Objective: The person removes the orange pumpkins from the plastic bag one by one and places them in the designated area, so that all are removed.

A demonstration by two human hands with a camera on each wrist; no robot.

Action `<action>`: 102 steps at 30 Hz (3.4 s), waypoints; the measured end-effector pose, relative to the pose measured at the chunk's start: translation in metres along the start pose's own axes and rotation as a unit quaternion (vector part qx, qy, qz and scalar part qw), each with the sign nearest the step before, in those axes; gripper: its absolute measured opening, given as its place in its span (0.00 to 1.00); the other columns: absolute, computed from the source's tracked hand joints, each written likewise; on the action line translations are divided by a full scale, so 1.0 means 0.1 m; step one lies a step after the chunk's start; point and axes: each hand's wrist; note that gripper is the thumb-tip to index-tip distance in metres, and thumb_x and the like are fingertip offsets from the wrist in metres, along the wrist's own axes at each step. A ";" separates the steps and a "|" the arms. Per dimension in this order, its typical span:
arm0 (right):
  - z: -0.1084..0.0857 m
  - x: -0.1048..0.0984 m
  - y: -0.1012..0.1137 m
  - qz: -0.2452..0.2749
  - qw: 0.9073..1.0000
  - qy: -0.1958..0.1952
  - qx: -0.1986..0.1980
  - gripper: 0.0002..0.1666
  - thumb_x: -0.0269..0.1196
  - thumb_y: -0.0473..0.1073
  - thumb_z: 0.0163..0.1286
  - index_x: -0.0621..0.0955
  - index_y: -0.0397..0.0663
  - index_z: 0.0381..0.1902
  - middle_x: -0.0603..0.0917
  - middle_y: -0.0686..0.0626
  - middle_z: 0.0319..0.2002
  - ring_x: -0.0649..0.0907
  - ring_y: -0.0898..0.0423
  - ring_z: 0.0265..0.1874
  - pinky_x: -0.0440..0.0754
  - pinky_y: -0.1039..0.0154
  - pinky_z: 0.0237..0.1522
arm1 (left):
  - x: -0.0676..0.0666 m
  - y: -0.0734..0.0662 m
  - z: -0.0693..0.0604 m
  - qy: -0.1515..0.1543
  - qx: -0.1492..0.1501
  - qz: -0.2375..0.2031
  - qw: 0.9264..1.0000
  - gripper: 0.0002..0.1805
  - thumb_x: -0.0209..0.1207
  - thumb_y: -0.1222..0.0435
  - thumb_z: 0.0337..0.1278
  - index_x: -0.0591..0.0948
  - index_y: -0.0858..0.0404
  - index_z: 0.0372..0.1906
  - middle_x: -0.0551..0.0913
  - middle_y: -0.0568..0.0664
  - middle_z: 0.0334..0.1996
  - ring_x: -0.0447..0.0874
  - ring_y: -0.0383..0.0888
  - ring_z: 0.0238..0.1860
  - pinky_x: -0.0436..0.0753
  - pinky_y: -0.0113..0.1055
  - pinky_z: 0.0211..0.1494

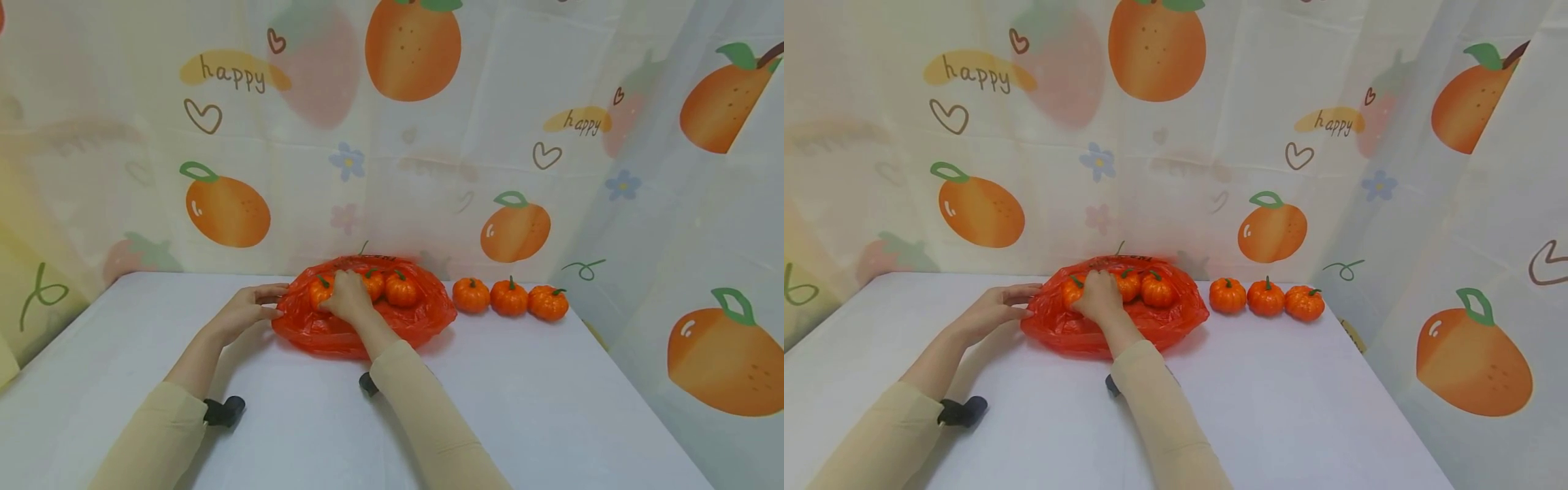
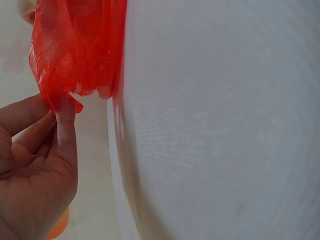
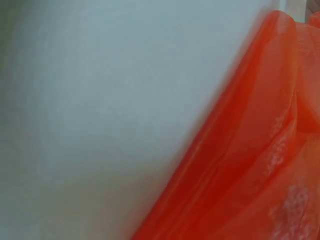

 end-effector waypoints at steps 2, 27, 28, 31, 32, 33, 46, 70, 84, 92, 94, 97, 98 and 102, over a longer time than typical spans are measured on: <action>0.00 0.00 -0.01 -0.006 1.000 -0.002 -0.003 0.37 0.73 0.56 0.57 0.75 0.42 0.57 0.82 0.46 0.54 0.79 0.49 0.54 0.80 0.58 0.63 | 0.00 -0.01 0.00 0.001 -0.001 0.004 1.000 0.30 0.55 0.69 0.61 0.68 0.69 0.70 0.63 0.62 0.75 0.63 0.64 0.73 0.76 0.54 0.69; -0.11 -0.13 -0.09 0.036 0.999 -0.019 -0.011 0.42 0.74 0.56 0.55 0.74 0.45 0.64 0.81 0.47 0.59 0.77 0.49 0.59 0.79 0.55 0.64 | 0.01 -0.01 -0.02 -0.001 -0.001 0.005 1.000 0.30 0.55 0.68 0.61 0.68 0.70 0.69 0.63 0.63 0.75 0.64 0.63 0.72 0.80 0.43 0.65; -0.11 -0.15 -0.09 0.037 0.999 -0.022 -0.013 0.42 0.74 0.56 0.55 0.74 0.44 0.64 0.81 0.46 0.59 0.77 0.49 0.60 0.78 0.55 0.65 | 0.01 -0.01 -0.02 0.000 0.001 0.006 1.000 0.30 0.55 0.68 0.61 0.68 0.70 0.70 0.63 0.63 0.75 0.64 0.64 0.72 0.80 0.42 0.65; -0.11 -0.20 -0.11 0.042 0.998 -0.030 -0.022 0.43 0.74 0.55 0.55 0.73 0.44 0.64 0.81 0.46 0.60 0.76 0.48 0.61 0.77 0.55 0.66 | 0.01 -0.02 -0.02 -0.001 0.001 0.004 1.000 0.30 0.55 0.68 0.61 0.68 0.70 0.69 0.63 0.62 0.75 0.64 0.64 0.73 0.80 0.42 0.65; -0.12 -0.21 -0.12 0.047 0.998 -0.032 -0.025 0.43 0.74 0.54 0.55 0.73 0.44 0.65 0.81 0.46 0.60 0.77 0.48 0.61 0.77 0.55 0.66 | 0.01 -0.02 -0.02 -0.001 0.002 0.005 1.000 0.31 0.55 0.68 0.61 0.68 0.70 0.69 0.63 0.62 0.75 0.64 0.64 0.73 0.80 0.43 0.66; -0.12 -0.23 -0.12 0.054 0.998 -0.034 -0.026 0.42 0.74 0.54 0.55 0.73 0.43 0.64 0.81 0.46 0.60 0.77 0.48 0.60 0.77 0.54 0.66 | 0.01 -0.02 -0.02 -0.001 0.002 0.006 1.000 0.31 0.55 0.68 0.60 0.68 0.70 0.69 0.63 0.62 0.75 0.64 0.64 0.73 0.79 0.45 0.66; -0.22 -0.37 -0.18 0.114 0.993 -0.027 -0.011 0.44 0.74 0.51 0.56 0.71 0.45 0.68 0.78 0.47 0.64 0.77 0.48 0.62 0.77 0.52 0.66 | 0.01 0.00 0.00 -0.001 0.000 0.002 1.000 0.31 0.56 0.68 0.61 0.68 0.69 0.70 0.63 0.62 0.75 0.63 0.64 0.73 0.76 0.53 0.69; -0.48 -0.62 -0.44 0.127 0.990 -0.048 -0.037 0.44 0.74 0.48 0.56 0.70 0.45 0.68 0.76 0.46 0.65 0.77 0.48 0.61 0.79 0.50 0.64 | 0.02 0.02 0.02 0.006 -0.002 -0.003 1.000 0.31 0.56 0.69 0.61 0.67 0.69 0.70 0.63 0.62 0.75 0.64 0.63 0.72 0.81 0.45 0.65; -0.72 -0.79 -0.56 0.135 0.987 -0.051 -0.076 0.44 0.76 0.48 0.54 0.72 0.45 0.67 0.77 0.47 0.64 0.76 0.48 0.63 0.78 0.49 0.65 | 0.00 0.03 0.01 -0.001 0.019 0.000 1.000 0.30 0.56 0.70 0.60 0.69 0.72 0.68 0.64 0.63 0.74 0.65 0.65 0.72 0.80 0.25 0.55; -0.85 -0.86 -0.64 0.127 0.986 -0.051 -0.092 0.45 0.77 0.48 0.52 0.73 0.45 0.67 0.77 0.46 0.64 0.76 0.47 0.63 0.78 0.48 0.65 | 0.00 0.01 0.01 0.001 0.016 0.006 1.000 0.30 0.56 0.70 0.60 0.69 0.72 0.68 0.64 0.64 0.74 0.65 0.65 0.72 0.82 0.35 0.61; -0.88 -0.88 -0.67 0.127 0.986 -0.054 -0.093 0.45 0.77 0.48 0.51 0.73 0.45 0.66 0.77 0.47 0.64 0.77 0.48 0.62 0.79 0.49 0.64 | 0.00 0.01 0.01 0.003 0.012 0.008 1.000 0.30 0.56 0.69 0.61 0.68 0.71 0.69 0.64 0.64 0.74 0.65 0.65 0.72 0.81 0.39 0.63; -0.90 -0.91 -0.71 0.121 0.986 -0.065 -0.096 0.44 0.77 0.48 0.51 0.74 0.45 0.65 0.78 0.47 0.63 0.77 0.48 0.62 0.79 0.49 0.64 | 0.00 0.00 0.01 0.004 0.009 0.007 1.000 0.30 0.56 0.69 0.61 0.68 0.71 0.69 0.64 0.64 0.74 0.65 0.64 0.72 0.81 0.41 0.63; -0.90 -0.92 -0.73 0.118 0.986 -0.071 -0.097 0.44 0.78 0.48 0.50 0.75 0.45 0.65 0.79 0.47 0.63 0.78 0.48 0.62 0.79 0.49 0.64 | 0.00 0.00 0.01 0.004 0.009 0.007 1.000 0.30 0.55 0.69 0.61 0.68 0.71 0.69 0.64 0.64 0.74 0.65 0.64 0.72 0.81 0.41 0.63; -0.92 -0.98 -0.83 0.118 0.985 -0.080 -0.095 0.45 0.78 0.47 0.49 0.75 0.44 0.64 0.80 0.46 0.62 0.78 0.47 0.62 0.77 0.49 0.66 | 0.00 -0.01 0.01 0.005 0.008 0.005 1.000 0.31 0.55 0.69 0.61 0.68 0.71 0.70 0.63 0.63 0.75 0.65 0.64 0.72 0.81 0.42 0.64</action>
Point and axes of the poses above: each hand's wrist, its own z-axis towards the middle knuckle, its own x-axis out of the palm, y = z × x
